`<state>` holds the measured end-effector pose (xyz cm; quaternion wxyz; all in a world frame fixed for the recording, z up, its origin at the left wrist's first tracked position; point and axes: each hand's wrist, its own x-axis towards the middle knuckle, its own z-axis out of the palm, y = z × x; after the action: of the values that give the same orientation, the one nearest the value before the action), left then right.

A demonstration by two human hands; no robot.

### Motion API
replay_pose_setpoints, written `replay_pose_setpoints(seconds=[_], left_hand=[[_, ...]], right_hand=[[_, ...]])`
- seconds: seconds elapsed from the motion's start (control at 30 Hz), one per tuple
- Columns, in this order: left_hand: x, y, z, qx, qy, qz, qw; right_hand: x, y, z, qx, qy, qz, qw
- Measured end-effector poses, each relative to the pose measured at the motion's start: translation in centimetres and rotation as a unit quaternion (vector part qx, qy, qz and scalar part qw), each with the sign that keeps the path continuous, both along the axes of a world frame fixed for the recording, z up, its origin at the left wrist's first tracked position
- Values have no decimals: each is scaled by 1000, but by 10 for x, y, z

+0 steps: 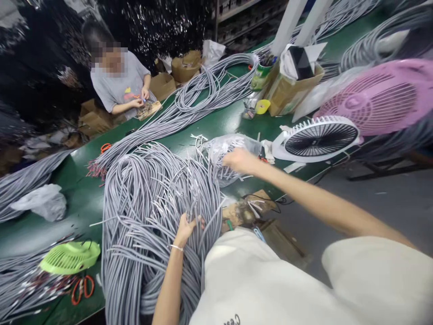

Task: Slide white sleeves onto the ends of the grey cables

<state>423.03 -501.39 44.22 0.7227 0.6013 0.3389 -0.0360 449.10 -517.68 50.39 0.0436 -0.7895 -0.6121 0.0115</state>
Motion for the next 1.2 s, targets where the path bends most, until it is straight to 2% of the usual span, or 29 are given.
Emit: replay_pose_setpoints(seconds=[0.03,0.07,0.13,0.17,0.23,0.33,0.37,0.4,0.47,0.5,0.57,0.63,0.73,0.87,0.9,0.93,0.97,1.0,1.03,1.1,1.13,1.2], left_hand=[[0,0,1,-6,-5,-17,1000],[0,1,2,-9,-8,-27,1000],[0,2,0,-10,-7,-24,1000],[0,2,-1,-13,-4,-22,1000],[1,2,-4,-11,-1,-31,999],[2,3,-6,9,-15,-68,998],[2,3,-7,20,-24,-80,996],[2,4,-8,31,-33,-91,995],[2,5,-9,59,-47,-105,992],[2,6,-11,78,-50,-105,990],[0,7,-13,111,-52,-100,987],[-2,8,-16,120,-58,-104,986],[-3,6,-18,91,-85,-137,983],[-3,0,-15,65,-90,-171,979],[-3,-1,-14,61,-88,-172,979],[-2,-2,-12,58,-89,-172,979],[-2,-3,-12,55,-91,-171,980],[-2,-3,-11,55,-92,-166,980],[-2,-4,-11,57,-91,-164,981],[-2,-5,-13,64,-86,-161,981],[-1,-6,-15,67,-83,-159,982],[0,-9,-18,66,-76,-153,983]], right_hand=[[21,-11,5,10,-35,-110,993],[38,-22,9,16,-62,-171,983],[55,-39,11,27,-72,-201,977],[54,-43,8,43,-59,-192,979],[32,-36,-2,85,-26,-173,981],[-25,4,-24,153,60,-162,973],[-44,21,-30,194,151,-161,956],[-61,38,-35,227,251,-158,928],[-85,67,-41,286,431,-155,842],[-91,78,-42,309,490,-161,799],[-97,89,-44,356,555,-194,727],[-98,90,-46,392,578,-237,676],[-99,79,-53,413,582,-279,642],[-107,65,-56,426,568,-321,627],[-107,61,-53,432,554,-328,632],[-106,56,-48,434,532,-325,650],[-104,50,-41,426,505,-309,684],[-100,42,-32,403,476,-277,731],[-95,34,-22,358,447,-231,786],[-83,18,-2,213,383,-126,890],[-79,11,7,131,344,-84,926],[-76,5,18,5,245,-42,969]])
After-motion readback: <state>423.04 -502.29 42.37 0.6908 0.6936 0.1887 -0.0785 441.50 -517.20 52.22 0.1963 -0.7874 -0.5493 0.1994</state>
